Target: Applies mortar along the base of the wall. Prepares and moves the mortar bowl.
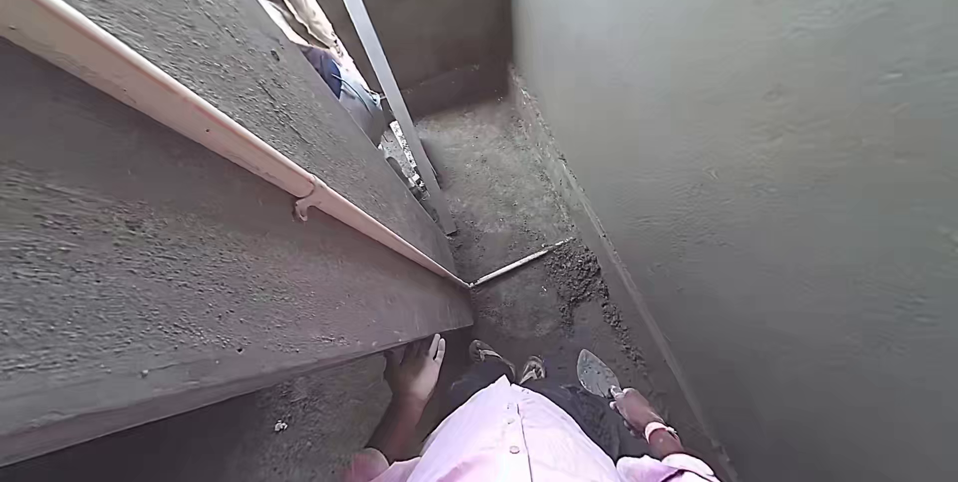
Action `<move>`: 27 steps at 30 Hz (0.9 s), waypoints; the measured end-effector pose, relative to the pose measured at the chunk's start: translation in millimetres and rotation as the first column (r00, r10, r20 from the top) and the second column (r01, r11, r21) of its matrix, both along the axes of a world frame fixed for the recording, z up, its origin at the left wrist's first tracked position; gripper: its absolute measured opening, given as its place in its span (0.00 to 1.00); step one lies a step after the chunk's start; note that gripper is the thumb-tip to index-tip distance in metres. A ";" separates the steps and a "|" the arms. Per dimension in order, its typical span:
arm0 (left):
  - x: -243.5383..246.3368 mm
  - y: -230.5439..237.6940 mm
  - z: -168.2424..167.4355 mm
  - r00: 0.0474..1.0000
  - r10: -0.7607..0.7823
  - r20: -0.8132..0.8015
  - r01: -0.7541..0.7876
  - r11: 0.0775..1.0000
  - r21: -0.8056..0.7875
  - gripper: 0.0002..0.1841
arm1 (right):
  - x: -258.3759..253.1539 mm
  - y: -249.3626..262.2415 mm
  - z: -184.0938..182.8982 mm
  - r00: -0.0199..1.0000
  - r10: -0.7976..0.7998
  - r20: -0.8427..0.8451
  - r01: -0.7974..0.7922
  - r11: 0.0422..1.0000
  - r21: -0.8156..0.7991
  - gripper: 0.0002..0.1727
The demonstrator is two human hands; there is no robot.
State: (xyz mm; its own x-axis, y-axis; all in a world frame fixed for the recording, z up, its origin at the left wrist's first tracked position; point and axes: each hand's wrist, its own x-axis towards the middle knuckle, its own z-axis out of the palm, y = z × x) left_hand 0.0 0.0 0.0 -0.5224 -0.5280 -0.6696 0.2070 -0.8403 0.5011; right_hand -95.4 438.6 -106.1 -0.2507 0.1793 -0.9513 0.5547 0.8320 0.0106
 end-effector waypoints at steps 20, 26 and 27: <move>-85.9 63.9 -0.2 0.110 -0.876 0.470 0.993 0.081 -0.082 0.22 | 310.8 -24.3 21.5 0.377 -0.901 -0.216 0.926 0.375 0.051 0.22; -77.6 71.7 -26.4 -0.070 -0.850 0.523 0.997 -0.080 0.002 0.21 | 367.2 -103.0 19.7 0.420 -0.877 -0.233 0.907 0.416 0.068 0.26; -77.9 82.8 -25.8 -0.096 -0.858 0.504 0.995 -0.100 0.019 0.21 | 375.0 -105.6 23.0 0.431 -0.870 -0.237 0.901 0.428 0.070 0.27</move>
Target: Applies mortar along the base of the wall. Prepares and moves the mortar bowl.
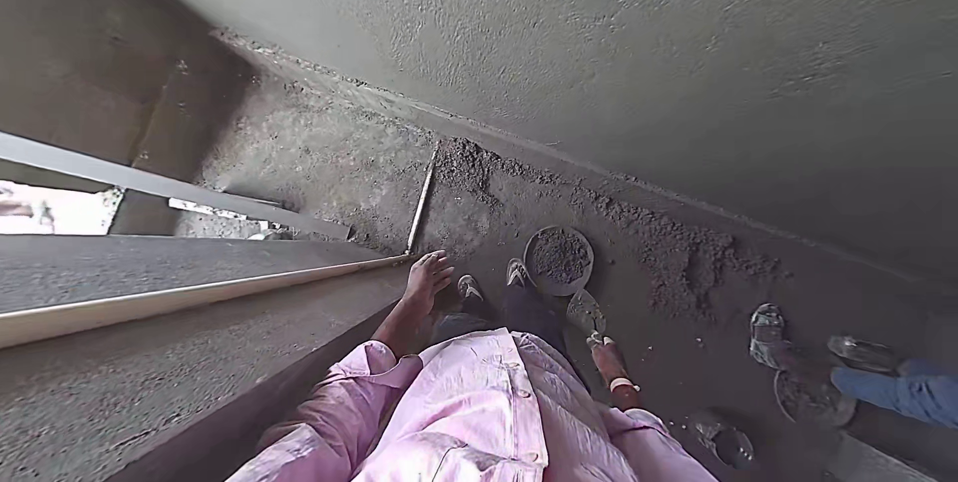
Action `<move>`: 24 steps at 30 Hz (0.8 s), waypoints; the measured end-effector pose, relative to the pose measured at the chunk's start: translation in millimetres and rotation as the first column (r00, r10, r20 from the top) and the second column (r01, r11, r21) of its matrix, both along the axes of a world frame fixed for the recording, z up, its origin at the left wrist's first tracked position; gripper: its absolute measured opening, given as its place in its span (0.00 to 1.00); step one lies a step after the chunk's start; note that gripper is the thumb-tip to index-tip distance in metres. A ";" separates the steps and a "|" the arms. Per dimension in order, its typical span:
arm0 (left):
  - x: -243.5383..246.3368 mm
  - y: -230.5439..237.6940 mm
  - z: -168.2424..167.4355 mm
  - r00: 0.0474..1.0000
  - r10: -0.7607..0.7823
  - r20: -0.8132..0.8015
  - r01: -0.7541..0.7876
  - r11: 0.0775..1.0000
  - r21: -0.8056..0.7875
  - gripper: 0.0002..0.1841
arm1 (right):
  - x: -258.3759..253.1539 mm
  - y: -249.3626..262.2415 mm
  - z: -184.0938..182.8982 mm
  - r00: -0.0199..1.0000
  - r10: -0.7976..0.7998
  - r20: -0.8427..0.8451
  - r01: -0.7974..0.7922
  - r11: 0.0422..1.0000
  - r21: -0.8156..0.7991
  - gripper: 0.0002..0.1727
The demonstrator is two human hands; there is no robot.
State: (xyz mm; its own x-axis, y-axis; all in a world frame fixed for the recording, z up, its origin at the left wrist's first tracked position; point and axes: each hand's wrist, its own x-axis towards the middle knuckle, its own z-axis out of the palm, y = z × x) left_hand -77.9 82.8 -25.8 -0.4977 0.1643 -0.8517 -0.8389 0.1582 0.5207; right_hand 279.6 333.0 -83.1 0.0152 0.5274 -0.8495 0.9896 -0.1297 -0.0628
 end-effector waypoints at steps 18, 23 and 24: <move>26.2 131.8 -54.9 0.834 -0.488 -0.259 0.457 0.873 -0.171 0.19 | 19.1 95.8 -110.5 0.992 -0.127 -0.019 0.123 0.983 -0.137 0.25; 25.0 172.1 -192.5 0.783 -0.594 -0.186 0.577 0.804 -0.141 0.19 | -57.6 103.2 -246.6 0.994 -0.033 -0.103 0.020 0.992 -0.125 0.28; 19.0 180.4 -229.8 0.772 -0.613 -0.171 0.600 0.790 -0.123 0.19 | -79.6 98.4 -279.4 0.992 0.051 -0.113 -0.064 0.991 -0.115 0.29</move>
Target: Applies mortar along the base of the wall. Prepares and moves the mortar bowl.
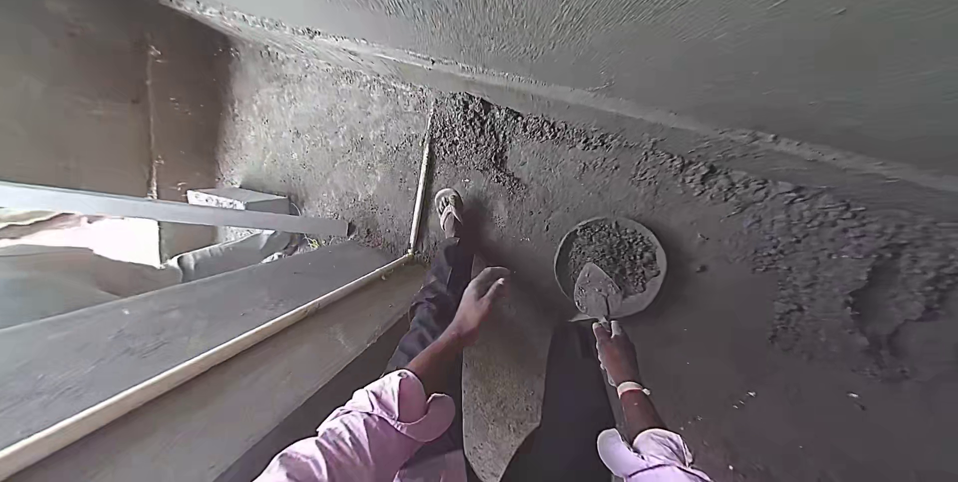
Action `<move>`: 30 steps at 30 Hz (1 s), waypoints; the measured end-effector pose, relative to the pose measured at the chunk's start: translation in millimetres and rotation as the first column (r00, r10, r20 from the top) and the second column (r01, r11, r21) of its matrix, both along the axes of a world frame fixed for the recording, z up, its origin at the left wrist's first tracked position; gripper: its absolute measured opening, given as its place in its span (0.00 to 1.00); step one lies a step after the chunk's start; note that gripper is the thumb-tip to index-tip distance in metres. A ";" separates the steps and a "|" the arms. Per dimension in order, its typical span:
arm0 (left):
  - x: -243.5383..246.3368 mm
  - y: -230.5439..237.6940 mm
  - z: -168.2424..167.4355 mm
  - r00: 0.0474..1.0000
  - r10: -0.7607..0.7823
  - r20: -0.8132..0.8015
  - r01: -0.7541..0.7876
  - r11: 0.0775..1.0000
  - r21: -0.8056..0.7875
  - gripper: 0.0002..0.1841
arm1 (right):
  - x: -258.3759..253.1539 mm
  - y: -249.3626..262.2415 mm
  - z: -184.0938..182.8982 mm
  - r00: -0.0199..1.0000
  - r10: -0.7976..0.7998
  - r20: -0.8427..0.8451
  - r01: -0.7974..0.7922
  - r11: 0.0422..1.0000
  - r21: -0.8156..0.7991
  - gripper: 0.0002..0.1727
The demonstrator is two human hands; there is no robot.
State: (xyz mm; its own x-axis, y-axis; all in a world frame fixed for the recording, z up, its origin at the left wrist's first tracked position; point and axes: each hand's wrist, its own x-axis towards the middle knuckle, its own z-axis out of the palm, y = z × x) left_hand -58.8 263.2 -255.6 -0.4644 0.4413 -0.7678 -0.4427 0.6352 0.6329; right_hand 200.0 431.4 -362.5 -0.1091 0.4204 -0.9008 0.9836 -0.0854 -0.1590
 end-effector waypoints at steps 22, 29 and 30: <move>-192.6 -19.1 -238.6 0.971 0.235 0.031 -0.237 0.969 0.075 0.21 | -458.5 30.0 -380.4 0.805 0.531 -0.265 -0.502 0.847 0.173 0.29; -211.1 -17.8 -231.9 0.952 0.305 0.028 -0.306 0.948 0.089 0.22 | -523.4 71.1 -380.0 0.756 0.592 -0.280 -0.546 0.806 0.230 0.27; -208.0 -17.2 -230.5 0.955 0.295 0.036 -0.297 0.950 0.094 0.22 | -519.4 69.6 -380.4 0.760 0.588 -0.277 -0.541 0.808 0.234 0.27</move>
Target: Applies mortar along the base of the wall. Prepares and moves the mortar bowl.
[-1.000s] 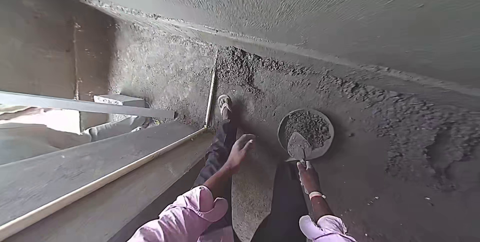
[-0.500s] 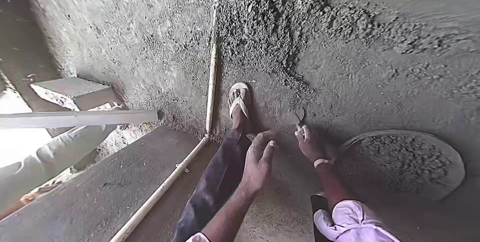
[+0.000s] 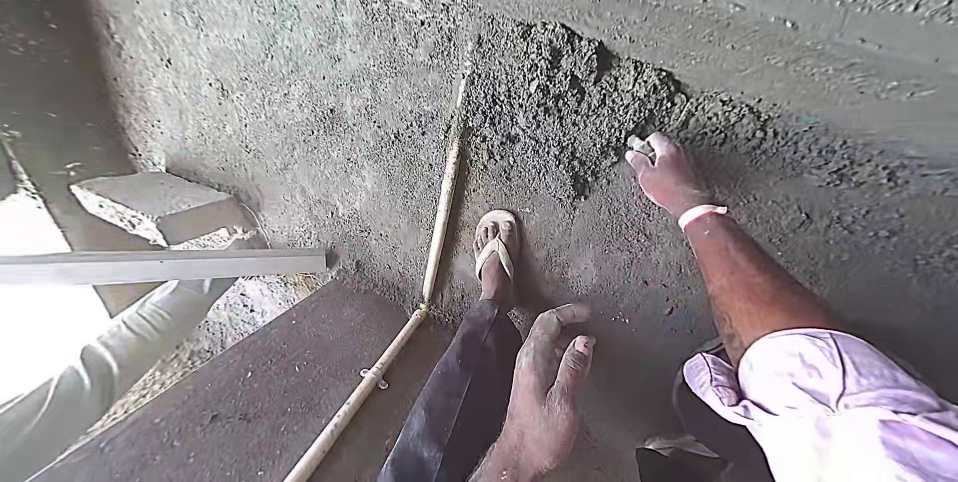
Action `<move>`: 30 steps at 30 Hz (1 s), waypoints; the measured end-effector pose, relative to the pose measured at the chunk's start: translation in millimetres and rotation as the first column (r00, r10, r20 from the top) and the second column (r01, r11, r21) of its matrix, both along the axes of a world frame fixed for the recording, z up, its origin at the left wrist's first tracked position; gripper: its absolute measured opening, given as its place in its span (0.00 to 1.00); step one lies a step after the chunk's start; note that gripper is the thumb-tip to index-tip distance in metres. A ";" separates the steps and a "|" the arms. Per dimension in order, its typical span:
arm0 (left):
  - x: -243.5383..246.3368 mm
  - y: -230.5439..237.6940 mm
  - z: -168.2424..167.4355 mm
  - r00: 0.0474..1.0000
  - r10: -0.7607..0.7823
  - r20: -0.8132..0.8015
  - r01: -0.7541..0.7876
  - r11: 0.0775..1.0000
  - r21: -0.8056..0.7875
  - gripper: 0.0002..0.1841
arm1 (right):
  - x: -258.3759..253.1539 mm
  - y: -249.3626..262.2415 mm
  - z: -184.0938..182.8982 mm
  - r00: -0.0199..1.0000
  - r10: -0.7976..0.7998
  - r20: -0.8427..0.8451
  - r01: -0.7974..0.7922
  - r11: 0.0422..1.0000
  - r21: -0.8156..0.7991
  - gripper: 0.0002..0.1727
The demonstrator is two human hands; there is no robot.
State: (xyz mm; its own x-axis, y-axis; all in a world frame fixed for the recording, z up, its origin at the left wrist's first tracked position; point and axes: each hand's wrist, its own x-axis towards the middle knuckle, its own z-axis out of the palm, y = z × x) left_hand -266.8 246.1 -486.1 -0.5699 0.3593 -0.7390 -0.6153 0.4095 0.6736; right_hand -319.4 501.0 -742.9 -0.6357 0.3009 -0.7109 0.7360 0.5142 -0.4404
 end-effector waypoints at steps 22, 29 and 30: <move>66.6 19.1 -15.3 0.942 -0.331 -0.062 0.329 0.944 -0.039 0.20 | 364.4 -122.1 141.9 0.471 -0.866 0.170 0.878 0.442 -0.182 0.25; 70.1 15.5 -15.3 0.935 -0.351 -0.041 0.350 0.936 -0.030 0.20 | 433.4 -120.3 153.4 0.228 -0.912 0.342 0.961 0.156 -0.227 0.14; 67.3 16.1 -14.8 0.936 -0.351 -0.039 0.350 0.936 -0.024 0.20 | 426.9 -118.8 148.7 0.464 -0.812 0.353 0.886 0.421 -0.195 0.17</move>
